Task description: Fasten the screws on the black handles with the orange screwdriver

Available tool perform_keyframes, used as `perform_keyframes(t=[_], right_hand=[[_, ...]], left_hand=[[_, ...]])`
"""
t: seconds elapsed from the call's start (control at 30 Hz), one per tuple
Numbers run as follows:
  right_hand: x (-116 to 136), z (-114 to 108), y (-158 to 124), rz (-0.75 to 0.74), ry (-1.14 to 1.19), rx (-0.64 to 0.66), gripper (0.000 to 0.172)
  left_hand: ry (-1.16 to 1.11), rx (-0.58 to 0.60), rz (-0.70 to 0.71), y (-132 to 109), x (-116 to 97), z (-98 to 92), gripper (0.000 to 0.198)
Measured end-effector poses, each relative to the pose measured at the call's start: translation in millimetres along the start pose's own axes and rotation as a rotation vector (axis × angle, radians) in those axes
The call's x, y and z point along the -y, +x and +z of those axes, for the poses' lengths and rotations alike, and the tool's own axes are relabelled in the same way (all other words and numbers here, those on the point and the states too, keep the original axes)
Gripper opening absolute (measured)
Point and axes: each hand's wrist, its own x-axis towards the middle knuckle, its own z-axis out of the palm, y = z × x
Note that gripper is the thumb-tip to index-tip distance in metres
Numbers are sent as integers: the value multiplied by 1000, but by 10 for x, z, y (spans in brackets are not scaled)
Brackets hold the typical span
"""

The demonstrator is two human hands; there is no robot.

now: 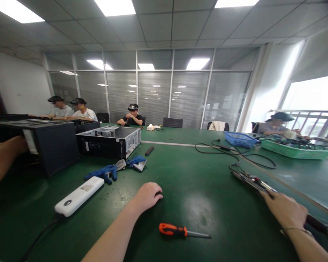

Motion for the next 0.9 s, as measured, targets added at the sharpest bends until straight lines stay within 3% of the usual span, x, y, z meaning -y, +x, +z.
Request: perform_keyframes(t=[0.3, 0.43, 0.53, 0.7, 0.8, 0.9], right_hand=[[43, 30, -44, -75, -53, 53, 52], [212, 45, -101, -141, 9, 76, 55], [524, 24, -224, -260, 113, 99, 55], [1318, -130, -604, -512, 353, 204, 47], [1769, -286, -901, -623, 488, 293, 43], [2068, -463, -1172, -717, 571, 381, 40]], left_hand=[[17, -2, 9, -12, -4, 2, 20], [11, -8, 12, -3, 8, 17, 19], [4, -4, 2, 3, 12, 18, 19], [-30, -10, -20, -3, -6, -9, 21], [-86, -62, -31, -13, -28, -39, 32], [-157, -103, -23, -24, -49, -65, 50]])
